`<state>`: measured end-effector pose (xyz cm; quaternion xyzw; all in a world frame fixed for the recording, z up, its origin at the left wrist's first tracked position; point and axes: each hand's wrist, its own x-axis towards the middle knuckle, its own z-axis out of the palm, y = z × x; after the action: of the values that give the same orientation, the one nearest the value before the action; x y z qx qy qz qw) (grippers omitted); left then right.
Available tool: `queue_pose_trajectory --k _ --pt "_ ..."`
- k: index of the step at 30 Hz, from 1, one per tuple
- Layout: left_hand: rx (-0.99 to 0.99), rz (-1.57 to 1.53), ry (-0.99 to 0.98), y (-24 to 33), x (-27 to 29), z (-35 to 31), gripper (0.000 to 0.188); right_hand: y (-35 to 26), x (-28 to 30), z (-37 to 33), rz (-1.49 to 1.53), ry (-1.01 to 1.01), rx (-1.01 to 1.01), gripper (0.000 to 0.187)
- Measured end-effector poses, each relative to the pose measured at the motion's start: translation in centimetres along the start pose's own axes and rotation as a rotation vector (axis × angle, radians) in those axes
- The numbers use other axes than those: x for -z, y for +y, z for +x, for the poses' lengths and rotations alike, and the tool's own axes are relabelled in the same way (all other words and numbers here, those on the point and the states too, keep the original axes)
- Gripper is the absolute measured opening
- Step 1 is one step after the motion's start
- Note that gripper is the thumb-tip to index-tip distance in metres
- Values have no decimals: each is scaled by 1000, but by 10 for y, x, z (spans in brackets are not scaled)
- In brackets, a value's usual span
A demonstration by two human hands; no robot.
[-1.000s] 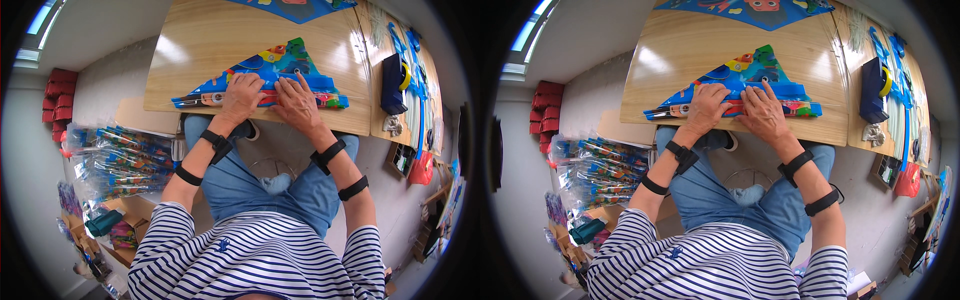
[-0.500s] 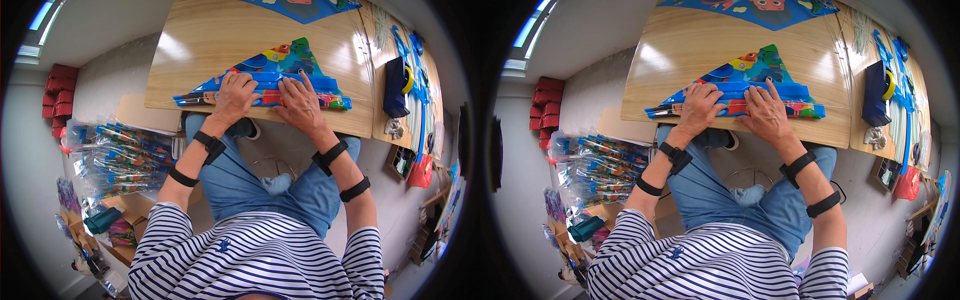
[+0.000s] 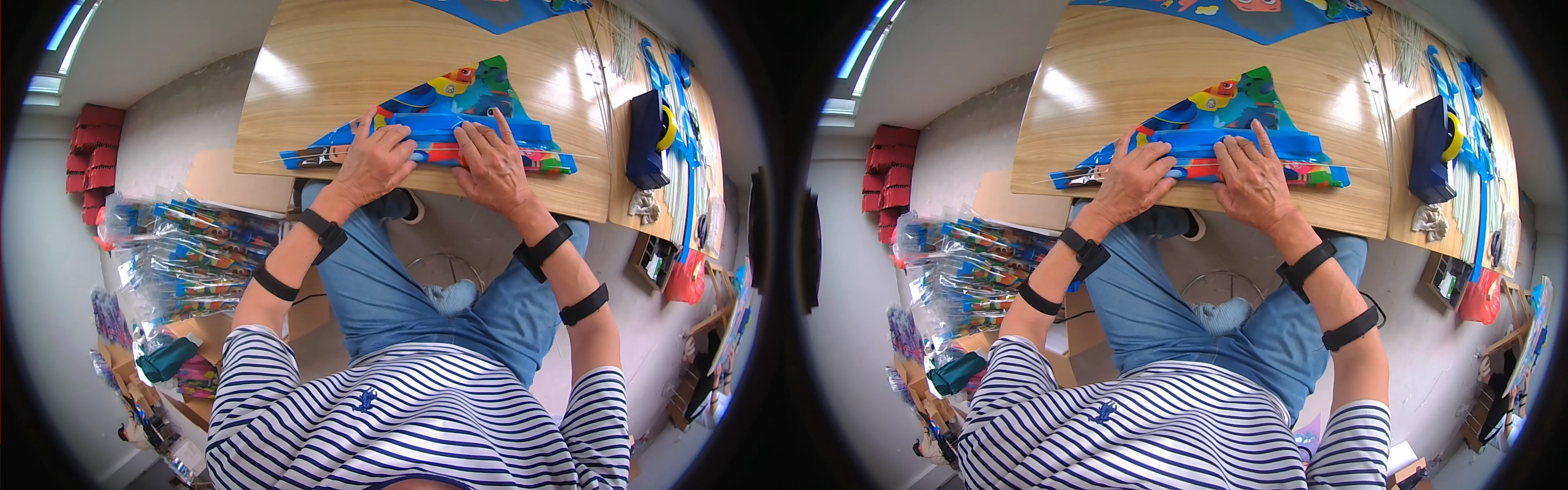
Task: The recorder folds, bags, and attaches strings to cartoon-printed plastic kites at a wooden work table.
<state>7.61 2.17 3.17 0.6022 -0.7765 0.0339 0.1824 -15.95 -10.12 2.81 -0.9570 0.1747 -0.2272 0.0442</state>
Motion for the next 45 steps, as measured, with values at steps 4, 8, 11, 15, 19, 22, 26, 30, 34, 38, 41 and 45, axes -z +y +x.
queue_pose_trajectory --k 4,8,11,15,19,22,26,30,34,38,41,45 --pt "19 -16 17 -3 -2 0 25 5 -3 5 -8 18 -19 36" --pt "96 -118 18 -4 0 3 20 11 0 11 60 10 -94 17" --pt "203 -224 25 -11 1 10 18 14 5 19 69 -30 -144 10" --pt "225 -213 14 -18 -2 19 18 16 6 28 86 -40 -192 12" --pt "254 -231 35 -18 -5 25 17 20 1 35 159 23 -248 14" --pt "283 -250 70 -19 -5 28 17 25 -2 39 204 -24 -337 14" --pt "260 -275 88 -24 -5 33 16 27 -10 47 223 -67 -426 15" --pt "326 -377 13 -30 -8 36 17 26 -17 48 176 -79 -424 14" --pt "329 -417 -52 -39 -9 39 22 28 -22 48 141 -69 -388 13" --pt "331 -342 -78 -36 -7 42 24 29 -25 47 107 -92 -383 13" --pt "377 -299 117 -21 -3 41 27 30 -27 47 109 -83 -366 13" --pt "40 -35 109 9 -1 28 35 31 -30 46 102 -70 -353 14"
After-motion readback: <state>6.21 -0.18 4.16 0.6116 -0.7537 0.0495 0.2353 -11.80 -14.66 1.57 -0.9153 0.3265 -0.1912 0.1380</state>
